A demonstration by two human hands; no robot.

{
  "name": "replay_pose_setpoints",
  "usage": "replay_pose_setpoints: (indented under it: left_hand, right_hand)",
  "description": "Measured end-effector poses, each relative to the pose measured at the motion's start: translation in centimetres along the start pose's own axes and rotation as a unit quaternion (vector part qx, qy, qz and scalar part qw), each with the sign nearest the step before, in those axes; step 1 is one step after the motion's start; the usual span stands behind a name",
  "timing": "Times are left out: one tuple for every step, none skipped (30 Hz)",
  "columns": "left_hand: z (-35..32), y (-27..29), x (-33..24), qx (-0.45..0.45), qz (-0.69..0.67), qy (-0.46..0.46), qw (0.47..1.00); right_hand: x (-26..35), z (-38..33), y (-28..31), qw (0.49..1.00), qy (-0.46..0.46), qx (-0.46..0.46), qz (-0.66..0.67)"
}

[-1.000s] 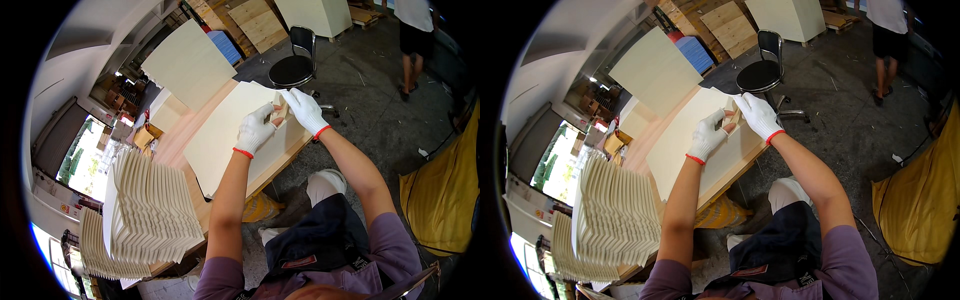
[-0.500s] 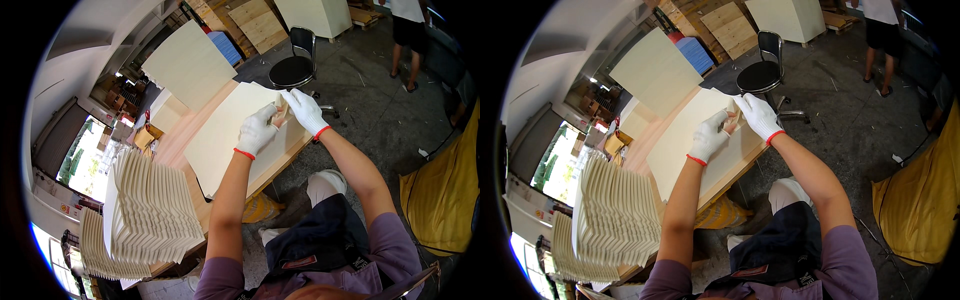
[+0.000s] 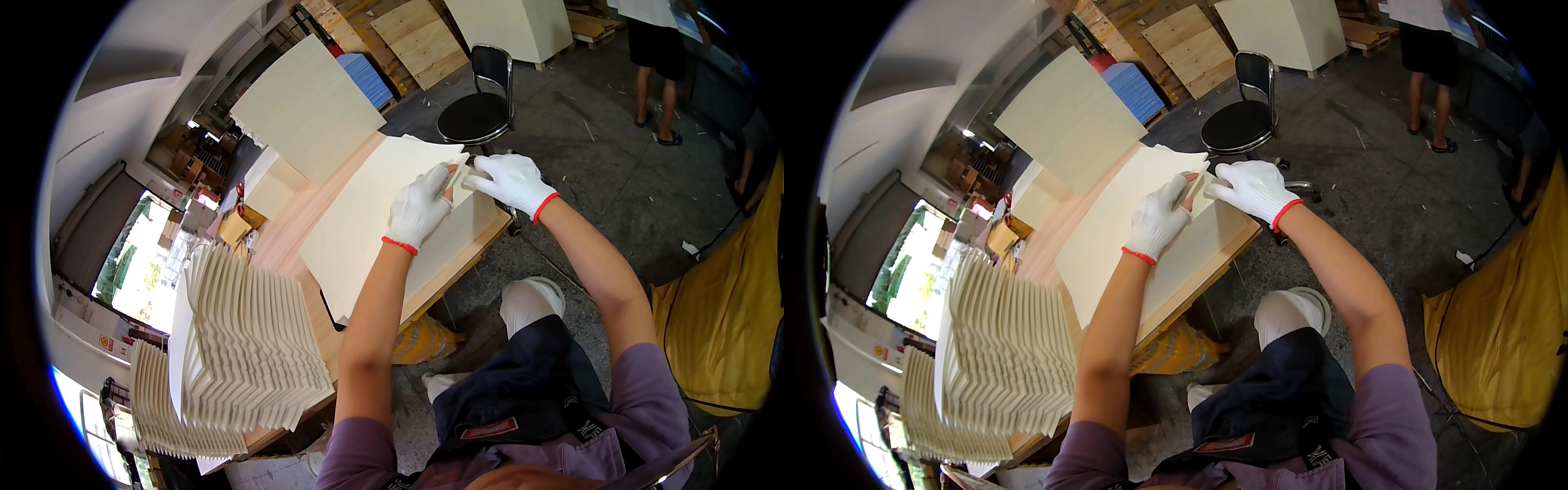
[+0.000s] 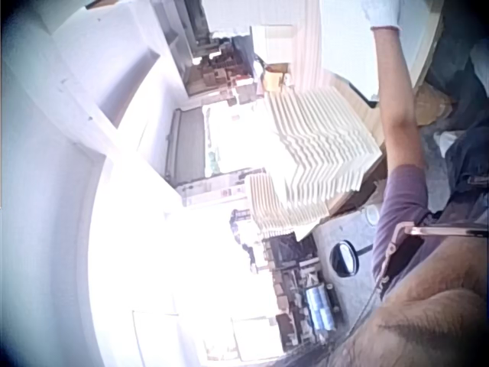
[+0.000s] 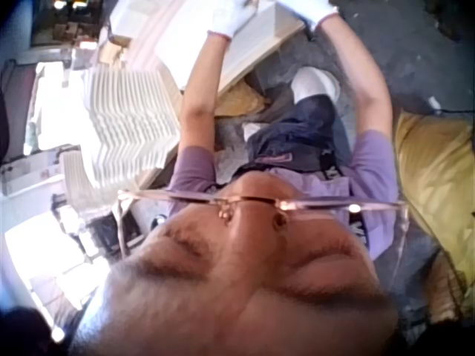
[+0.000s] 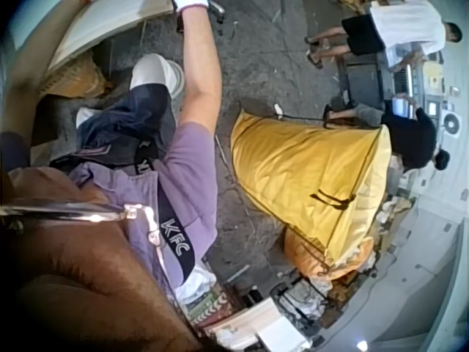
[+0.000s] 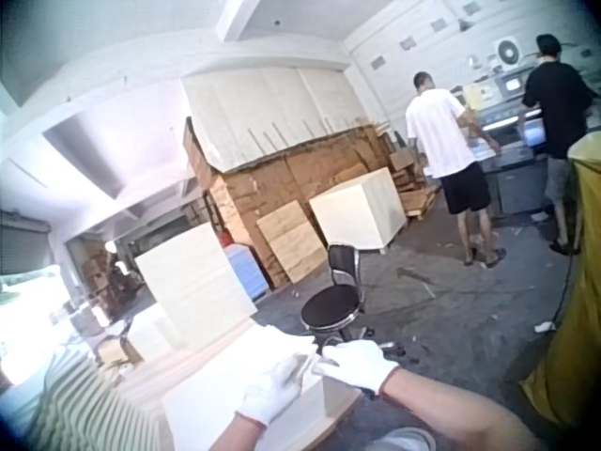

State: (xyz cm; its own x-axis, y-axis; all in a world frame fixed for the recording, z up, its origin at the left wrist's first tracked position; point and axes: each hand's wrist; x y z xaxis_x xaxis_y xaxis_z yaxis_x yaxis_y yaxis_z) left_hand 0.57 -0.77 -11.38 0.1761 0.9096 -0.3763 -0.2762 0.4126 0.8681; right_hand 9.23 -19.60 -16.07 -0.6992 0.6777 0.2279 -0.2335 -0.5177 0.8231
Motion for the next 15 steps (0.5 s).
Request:
replay_pose_setpoints:
  left_hand:
    - [0.6, -0.1, 0.2, 0.002, 0.014, 0.008, 1.0]
    - [1.1, -0.3, 0.5, 0.004, 0.027, 0.018, 0.999]
    - [1.5, -0.4, 0.9, 0.006, 0.041, 0.029, 0.999]
    - [1.7, -0.5, 1.2, 0.001, 0.031, 0.03, 0.999]
    - [1.9, -0.5, 1.2, -0.002, 0.021, 0.029, 0.999]
    - [2.0, -0.5, 1.3, -0.005, 0.011, 0.029, 1.0]
    - [1.9, -0.4, 1.3, 0.001, 0.007, 0.032, 0.999]
    - [1.7, -0.2, 1.1, 0.006, 0.004, 0.034, 0.999]
    - [1.5, -0.1, 1.0, 0.012, 0.001, 0.036, 0.999]
    - [1.2, -0.1, 1.1, 0.013, -0.057, 0.03, 0.998]
    - [0.4, -0.1, 1.6, 0.014, -0.114, 0.029, 0.993]
    - [0.0, -0.2, 2.0, 0.014, -0.17, 0.027, 0.985]
    - [-0.1, -0.3, 2.3, 0.018, -0.202, 0.035, 0.979]
    - [-0.1, -0.2, 2.3, 0.021, -0.235, 0.041, 0.971]
    - [-0.2, -0.2, 2.2, 0.024, -0.268, 0.046, 0.962]
  right_hand:
    - [-0.2, 0.2, 0.1, 1.0, 0.018, -0.003, -0.018]
    - [0.0, 0.5, 0.4, 0.999, 0.037, -0.004, -0.035]
    - [0.2, 0.8, 0.6, 0.997, 0.056, -0.005, -0.052]
    - [0.5, 1.2, 0.6, 0.998, 0.057, -0.01, -0.02]
    - [0.8, 1.6, 0.6, 0.998, 0.055, -0.016, 0.012]
    - [1.1, 1.9, 0.5, 0.997, 0.053, -0.022, 0.044]
    - [1.2, 2.0, -0.4, 0.994, 0.025, -0.031, 0.103]
    - [1.5, 2.0, -0.7, 0.988, -0.024, -0.024, 0.153]
    - [1.9, 1.9, -1.1, 0.976, -0.071, -0.016, 0.203]
    - [2.2, 1.7, -1.3, 0.96, -0.119, -0.009, 0.252]
    - [2.8, 1.5, -0.7, 0.934, -0.16, 0.02, 0.319]
    - [2.9, 1.5, -0.8, 0.932, -0.168, 0.018, 0.321]
    - [2.9, 1.5, -1.0, 0.93, -0.177, 0.017, 0.322]
    - [2.7, 1.5, -0.9, 0.928, -0.186, 0.014, 0.322]
    - [2.6, 1.5, -1.7, 0.93, -0.178, 0.003, 0.321]
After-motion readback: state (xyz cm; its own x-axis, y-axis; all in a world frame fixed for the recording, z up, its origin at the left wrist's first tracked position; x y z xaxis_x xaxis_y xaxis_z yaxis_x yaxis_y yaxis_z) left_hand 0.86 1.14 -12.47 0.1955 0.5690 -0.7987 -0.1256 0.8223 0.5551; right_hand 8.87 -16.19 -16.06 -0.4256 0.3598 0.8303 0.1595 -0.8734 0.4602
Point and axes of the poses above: each hand's wrist, its own z-axis towards the middle knuckle, its own y-axis out of the back of the hand, x = y × z, and after that the axes turned 8 degrees about -z, right-handed
